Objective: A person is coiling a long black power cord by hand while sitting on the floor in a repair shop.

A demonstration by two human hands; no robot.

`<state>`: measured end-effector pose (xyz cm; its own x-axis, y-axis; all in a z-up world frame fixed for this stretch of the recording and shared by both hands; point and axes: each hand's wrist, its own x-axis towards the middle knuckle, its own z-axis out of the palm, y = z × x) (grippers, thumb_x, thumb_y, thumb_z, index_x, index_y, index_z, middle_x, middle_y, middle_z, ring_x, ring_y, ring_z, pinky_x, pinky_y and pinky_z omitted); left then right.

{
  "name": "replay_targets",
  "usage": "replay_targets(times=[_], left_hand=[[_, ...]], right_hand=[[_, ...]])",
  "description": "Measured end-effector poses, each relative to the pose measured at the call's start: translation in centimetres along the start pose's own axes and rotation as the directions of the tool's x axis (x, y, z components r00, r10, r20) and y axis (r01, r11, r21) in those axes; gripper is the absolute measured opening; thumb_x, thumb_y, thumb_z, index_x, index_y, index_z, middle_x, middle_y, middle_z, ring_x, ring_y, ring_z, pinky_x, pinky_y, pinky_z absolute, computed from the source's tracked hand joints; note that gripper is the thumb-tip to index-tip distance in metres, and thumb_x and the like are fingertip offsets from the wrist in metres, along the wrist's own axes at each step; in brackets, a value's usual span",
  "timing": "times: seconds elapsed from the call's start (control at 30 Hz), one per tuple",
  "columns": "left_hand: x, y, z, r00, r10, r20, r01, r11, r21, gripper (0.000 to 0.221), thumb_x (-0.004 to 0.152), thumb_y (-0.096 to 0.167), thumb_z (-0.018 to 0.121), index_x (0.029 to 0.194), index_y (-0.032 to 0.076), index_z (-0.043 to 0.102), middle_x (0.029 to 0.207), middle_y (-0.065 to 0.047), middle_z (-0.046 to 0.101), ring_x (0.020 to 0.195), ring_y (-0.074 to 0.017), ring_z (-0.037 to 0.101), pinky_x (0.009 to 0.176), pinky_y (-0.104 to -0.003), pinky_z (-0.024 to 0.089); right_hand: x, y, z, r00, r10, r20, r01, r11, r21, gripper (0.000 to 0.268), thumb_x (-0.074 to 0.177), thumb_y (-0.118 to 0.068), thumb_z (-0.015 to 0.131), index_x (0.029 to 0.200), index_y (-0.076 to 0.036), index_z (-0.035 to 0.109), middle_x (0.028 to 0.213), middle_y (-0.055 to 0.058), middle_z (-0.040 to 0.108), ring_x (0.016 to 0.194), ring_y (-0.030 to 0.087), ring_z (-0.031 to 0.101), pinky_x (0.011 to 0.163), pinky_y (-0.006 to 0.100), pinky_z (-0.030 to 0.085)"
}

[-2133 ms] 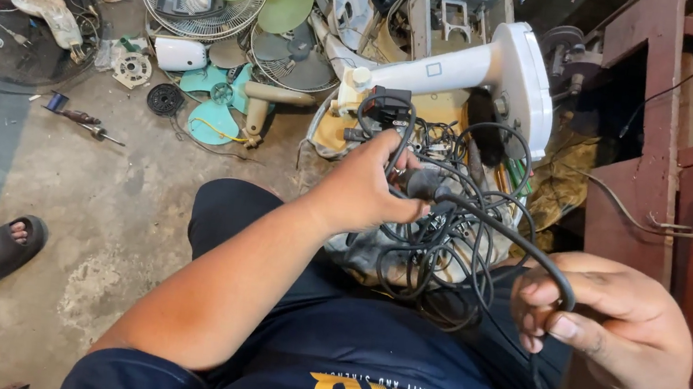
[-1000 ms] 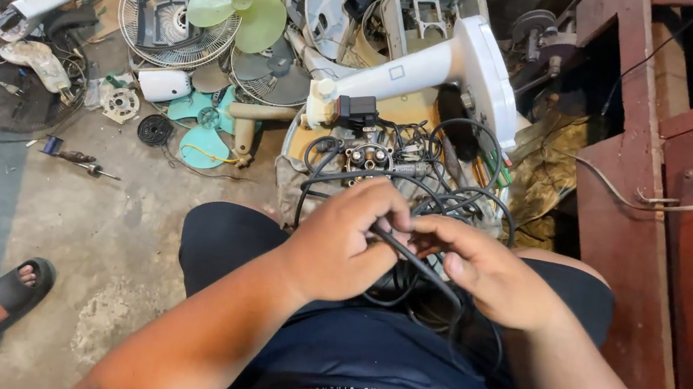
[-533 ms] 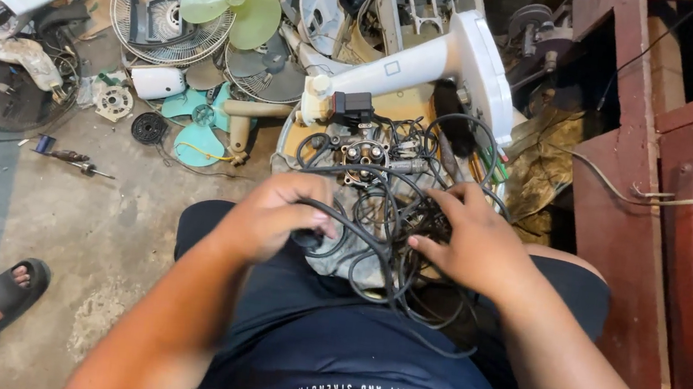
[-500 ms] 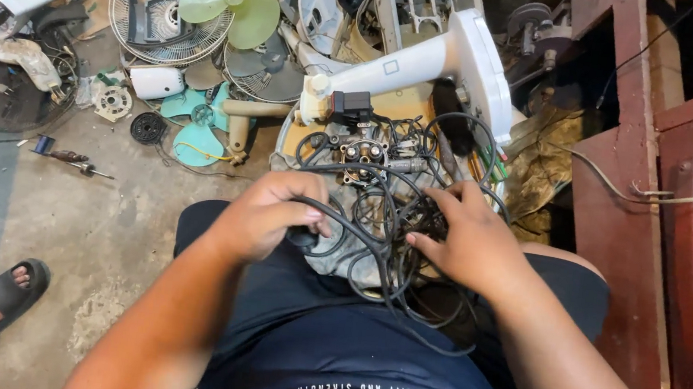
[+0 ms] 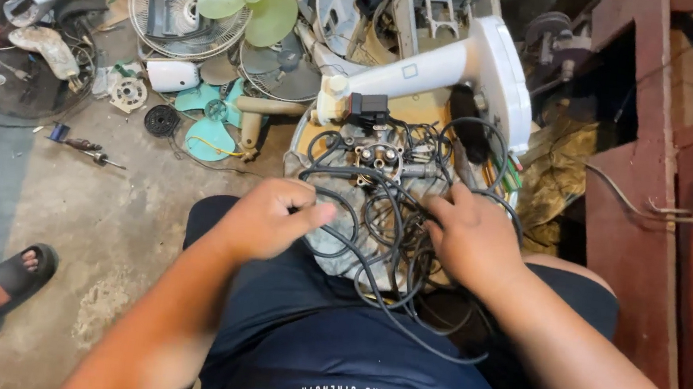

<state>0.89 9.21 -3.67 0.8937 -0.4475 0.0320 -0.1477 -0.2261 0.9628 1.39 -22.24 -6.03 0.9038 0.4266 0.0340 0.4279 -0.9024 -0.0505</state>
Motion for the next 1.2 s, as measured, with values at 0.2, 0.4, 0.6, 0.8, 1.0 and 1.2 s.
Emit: replay_targets(times=[0.2,0.4,0.6,0.8,1.0,1.2], left_hand=[[-0.7,-1.6,-0.7,0.999,0.016,-0.041,-0.024,0.978,-0.206,0.04,0.084,0.016,0.071,0.053,0.009,0.048,0.058,-0.005,0.048,0.057,-0.0178,0.045,0.06,-0.034,0.044],[-2.5,1.7,-3.8,0.975,-0.006,-0.222,-0.134,0.779,-0.613,0.032,0.088,0.02,0.062,0.062,0.004,0.055,0.055,-0.01,0.046,0.054,-0.0203,0.046,0.06,-0.035,0.047],[-4.7,2.2,-6.4,0.944,0.172,-0.281,-0.313,0.739,-0.597,0.038,0.091,0.018,0.07,0.066,0.011,0.042,0.069,-0.017,0.056,0.056,-0.0259,0.057,0.054,-0.033,0.044],[-3.4,0.5,-6.9,0.93,0.053,-0.363,-0.089,0.993,-0.083,0.03,0.082,0.009,0.069,0.064,0.009,0.046,0.072,-0.013,0.062,0.065,-0.023,0.059,0.065,-0.032,0.044],[1.8,-0.9,-2.5,0.811,-0.485,-0.326,0.563,0.798,0.213,0.055,0.074,0.023,0.067,0.128,0.014,0.066,0.13,-0.014,0.069,0.128,-0.0323,0.061,0.108,-0.045,0.047],[3.8,-2.0,0.1,0.762,-0.619,-0.19,0.648,0.732,0.21,0.081,0.073,0.028,0.076,0.15,0.022,0.053,0.143,-0.014,0.062,0.123,-0.0216,0.065,0.101,-0.039,0.054]], right_hand=[[0.0,1.5,-0.6,0.98,-0.02,-0.197,0.057,0.982,0.182,0.022,0.08,-0.026,0.08,0.101,-0.022,0.073,0.093,0.003,0.066,0.09,0.033,0.072,0.082,0.045,0.056],[0.4,1.8,-2.1,0.932,0.35,0.087,-0.315,0.671,0.671,0.022,0.092,-0.013,0.075,0.114,-0.011,0.073,0.088,0.009,0.074,0.082,0.023,0.07,0.075,0.036,0.056],[1.4,0.6,-3.5,0.941,0.299,0.158,-0.336,0.77,0.543,0.045,0.087,-0.014,0.076,0.131,-0.011,0.068,0.09,0.01,0.073,0.084,0.027,0.07,0.075,0.041,0.055],[4.0,-2.8,-3.4,0.992,0.08,0.103,-0.109,0.939,0.327,0.076,0.077,-0.023,0.081,0.147,-0.009,0.056,0.123,0.017,0.067,0.116,0.041,0.065,0.1,0.054,0.05],[5.3,-6.1,-3.0,0.962,0.068,0.264,-0.206,0.819,0.536,0.074,0.084,-0.021,0.079,0.151,-0.006,0.05,0.115,0.013,0.071,0.104,0.031,0.073,0.087,0.046,0.06],[5.0,-6.9,-1.6,0.982,0.03,0.188,-0.16,0.664,0.73,0.054,0.087,-0.007,0.072,0.14,-0.003,0.06,0.101,0.011,0.077,0.101,0.029,0.075,0.085,0.044,0.059]])
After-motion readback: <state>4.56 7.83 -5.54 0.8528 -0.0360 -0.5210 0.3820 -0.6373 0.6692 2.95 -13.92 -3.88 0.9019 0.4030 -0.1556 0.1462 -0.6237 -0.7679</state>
